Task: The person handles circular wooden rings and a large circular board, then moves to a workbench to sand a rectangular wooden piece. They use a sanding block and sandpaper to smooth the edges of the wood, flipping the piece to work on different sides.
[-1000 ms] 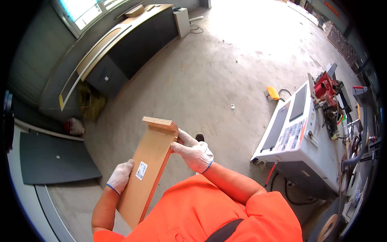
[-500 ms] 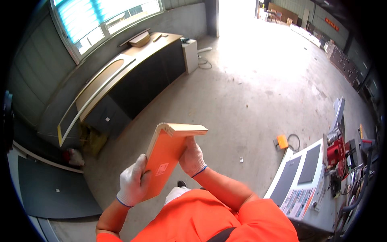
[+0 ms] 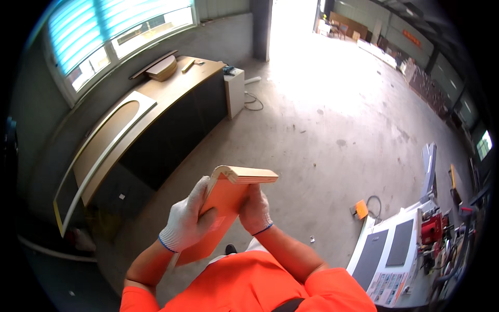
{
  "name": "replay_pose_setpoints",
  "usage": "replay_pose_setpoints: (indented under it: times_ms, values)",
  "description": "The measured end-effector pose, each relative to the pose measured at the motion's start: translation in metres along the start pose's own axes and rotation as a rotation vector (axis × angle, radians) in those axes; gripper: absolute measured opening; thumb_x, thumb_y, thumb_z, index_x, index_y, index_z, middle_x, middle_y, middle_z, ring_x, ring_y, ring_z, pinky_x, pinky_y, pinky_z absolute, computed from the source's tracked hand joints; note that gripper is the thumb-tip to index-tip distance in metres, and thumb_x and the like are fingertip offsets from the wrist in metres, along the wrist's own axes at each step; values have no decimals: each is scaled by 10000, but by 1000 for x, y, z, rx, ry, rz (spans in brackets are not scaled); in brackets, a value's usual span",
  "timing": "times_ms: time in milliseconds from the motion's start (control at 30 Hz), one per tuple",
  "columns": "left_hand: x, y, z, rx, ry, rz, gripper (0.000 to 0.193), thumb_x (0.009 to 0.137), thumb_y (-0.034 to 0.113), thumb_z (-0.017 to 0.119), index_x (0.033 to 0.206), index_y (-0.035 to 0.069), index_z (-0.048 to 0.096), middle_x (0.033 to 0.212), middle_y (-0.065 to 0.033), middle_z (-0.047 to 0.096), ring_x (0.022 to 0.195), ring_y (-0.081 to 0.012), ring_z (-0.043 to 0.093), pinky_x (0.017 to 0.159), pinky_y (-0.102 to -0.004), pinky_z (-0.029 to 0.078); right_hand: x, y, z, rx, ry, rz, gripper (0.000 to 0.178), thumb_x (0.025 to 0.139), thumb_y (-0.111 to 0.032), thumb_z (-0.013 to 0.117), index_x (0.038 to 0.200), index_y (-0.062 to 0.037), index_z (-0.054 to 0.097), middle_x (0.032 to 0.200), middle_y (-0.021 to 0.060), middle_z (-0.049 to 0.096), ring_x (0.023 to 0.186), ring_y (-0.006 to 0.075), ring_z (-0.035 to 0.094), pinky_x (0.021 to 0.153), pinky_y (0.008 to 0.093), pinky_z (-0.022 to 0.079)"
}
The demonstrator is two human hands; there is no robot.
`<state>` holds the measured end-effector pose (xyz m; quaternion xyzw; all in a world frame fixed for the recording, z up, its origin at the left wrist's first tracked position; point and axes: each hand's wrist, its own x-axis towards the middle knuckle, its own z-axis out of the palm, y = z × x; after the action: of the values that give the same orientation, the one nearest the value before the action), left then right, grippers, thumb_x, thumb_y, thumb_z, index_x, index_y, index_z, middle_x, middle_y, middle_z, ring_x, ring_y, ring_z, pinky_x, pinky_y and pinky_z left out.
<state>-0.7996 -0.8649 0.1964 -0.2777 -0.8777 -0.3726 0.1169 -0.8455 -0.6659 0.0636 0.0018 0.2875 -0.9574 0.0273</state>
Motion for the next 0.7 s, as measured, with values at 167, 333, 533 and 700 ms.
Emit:
replay_pose_setpoints:
  times_ms: [167,333,533,700]
  values:
    - [67,-108,24,-418,210,108,591,991,-22,715,1536,3,487,1284,-155,700,1182,-238,711,994,-358,571,91,15,-21,-295,25,-270,553,1028,-530,725,1270,-35,669,1213,52,729,1099,174,688,982,352,551]
    - [157,-174,47,-510,289,51,383,978,-109,634,1346,-13,585,1246,-181,725,1133,-266,734,973,-362,592,207,2,-33,-251,-82,-373,624,880,-522,907,1209,-43,679,1147,54,739,1024,154,697,898,348,572]
    - [300,-232,70,-635,288,-55,322,999,-103,648,1308,-19,616,1265,-198,730,1154,-266,729,998,-372,595,357,-23,-76,-213,-61,-268,616,890,-501,904,1234,-47,668,1157,46,736,1034,156,697,907,355,571]
    - [398,-271,73,-590,307,-83,318,994,-101,641,1301,-18,627,1275,-199,728,1156,-264,728,998,-365,592,460,-46,-87,-236,-51,-200,630,918,-531,865,1261,-50,647,1166,26,716,1065,142,675,916,340,557]
